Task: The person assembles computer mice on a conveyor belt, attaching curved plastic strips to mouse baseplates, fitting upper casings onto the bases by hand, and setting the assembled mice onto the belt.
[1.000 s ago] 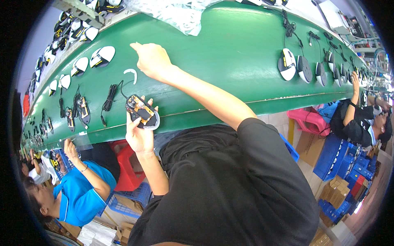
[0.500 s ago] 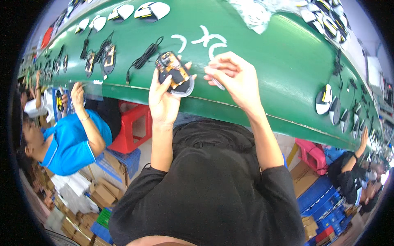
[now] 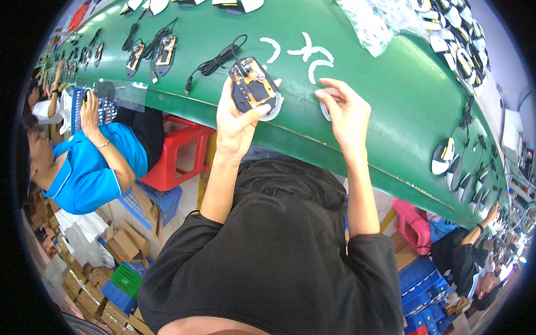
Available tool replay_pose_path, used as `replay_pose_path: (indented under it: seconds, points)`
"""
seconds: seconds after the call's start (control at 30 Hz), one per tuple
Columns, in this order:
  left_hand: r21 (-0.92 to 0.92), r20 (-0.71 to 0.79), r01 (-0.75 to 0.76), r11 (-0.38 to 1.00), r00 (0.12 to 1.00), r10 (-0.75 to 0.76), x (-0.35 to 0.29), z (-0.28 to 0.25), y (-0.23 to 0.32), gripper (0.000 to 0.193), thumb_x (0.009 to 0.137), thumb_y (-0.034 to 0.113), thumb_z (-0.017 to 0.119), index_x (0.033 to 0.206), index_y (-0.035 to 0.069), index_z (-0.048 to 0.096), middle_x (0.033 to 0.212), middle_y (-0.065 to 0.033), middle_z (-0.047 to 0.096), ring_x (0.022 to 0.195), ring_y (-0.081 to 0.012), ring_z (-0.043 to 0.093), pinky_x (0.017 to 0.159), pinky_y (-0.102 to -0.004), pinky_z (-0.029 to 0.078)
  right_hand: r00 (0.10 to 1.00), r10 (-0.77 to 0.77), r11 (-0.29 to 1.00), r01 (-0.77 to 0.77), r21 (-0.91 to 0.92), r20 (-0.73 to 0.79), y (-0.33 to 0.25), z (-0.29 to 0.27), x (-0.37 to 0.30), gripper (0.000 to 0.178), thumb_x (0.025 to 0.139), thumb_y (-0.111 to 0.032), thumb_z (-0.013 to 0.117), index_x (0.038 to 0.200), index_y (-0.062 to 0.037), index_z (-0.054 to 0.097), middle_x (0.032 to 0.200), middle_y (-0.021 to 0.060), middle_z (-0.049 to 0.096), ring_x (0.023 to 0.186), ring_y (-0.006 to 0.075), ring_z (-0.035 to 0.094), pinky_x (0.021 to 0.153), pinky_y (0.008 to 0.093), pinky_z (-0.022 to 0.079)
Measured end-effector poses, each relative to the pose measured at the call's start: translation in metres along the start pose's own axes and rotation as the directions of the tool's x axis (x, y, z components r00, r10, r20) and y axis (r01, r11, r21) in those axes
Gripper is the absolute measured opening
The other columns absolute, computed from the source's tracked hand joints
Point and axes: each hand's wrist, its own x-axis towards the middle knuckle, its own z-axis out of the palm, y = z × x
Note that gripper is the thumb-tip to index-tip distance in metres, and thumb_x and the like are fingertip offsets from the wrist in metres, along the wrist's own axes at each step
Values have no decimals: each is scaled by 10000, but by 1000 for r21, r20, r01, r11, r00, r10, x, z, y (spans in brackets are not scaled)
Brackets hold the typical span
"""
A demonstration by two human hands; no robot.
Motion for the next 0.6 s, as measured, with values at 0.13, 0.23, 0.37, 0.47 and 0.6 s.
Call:
replay_pose_path:
  seconds: [0.13, 0.23, 0.37, 0.47, 0.6]
  points:
    - [-84, -25, 46, 995, 999, -48, -9, -8, -4, 831, 729, -146, 682, 1431, 56, 285, 1348, -178, 487, 1217, -383, 540, 1022, -424, 472, 990, -127, 988, 121, -95, -63, 6, 3, -2, 384, 794, -5, 728, 1170, -50, 663, 990, 92, 707, 841, 113, 668, 725, 269, 565]
    - [-218, 43, 111, 970, 994, -104, -7, -9, -7, 855, 706, -155, 687, 1431, 62, 290, 1364, -169, 472, 1219, -368, 540, 1011, -419, 482, 978, -149, 986, 135, -100, -145, 6, 3, 3, 479, 767, -42, 770, 1226, -55, 632, 1074, 92, 694, 854, 127, 674, 744, 286, 566]
    - [-124, 98, 91, 988, 992, -79, -6, -13, -10, 868, 675, -142, 709, 1415, 88, 319, 1366, -173, 467, 1213, -374, 537, 992, -416, 492, 782, -614, 630, 405, -662, -106, 4, -6, 8, 401, 771, -162, 785, 1143, -71, 666, 1140, 106, 672, 1050, 278, 626, 937, 364, 485]
    - [-68, 2, 80, 995, 997, -80, -16, -18, -6, 885, 701, -126, 707, 1442, 107, 283, 1387, -187, 447, 1253, -381, 503, 1009, -428, 475, 773, -549, 726, 252, -640, -318, 23, -38, -9, 348, 791, -177, 766, 1107, -64, 674, 1126, 114, 675, 1041, 277, 619, 911, 382, 481]
    - [-89, -10, 151, 985, 988, -152, -10, -25, -12, 926, 701, -203, 635, 1472, 122, 238, 1422, -203, 409, 1286, -399, 466, 980, -403, 510, 542, -489, 622, -332, -709, -683, 67, -140, -48, 378, 785, -242, 773, 1086, -41, 666, 1022, 115, 675, 983, 301, 611, 894, 419, 464]
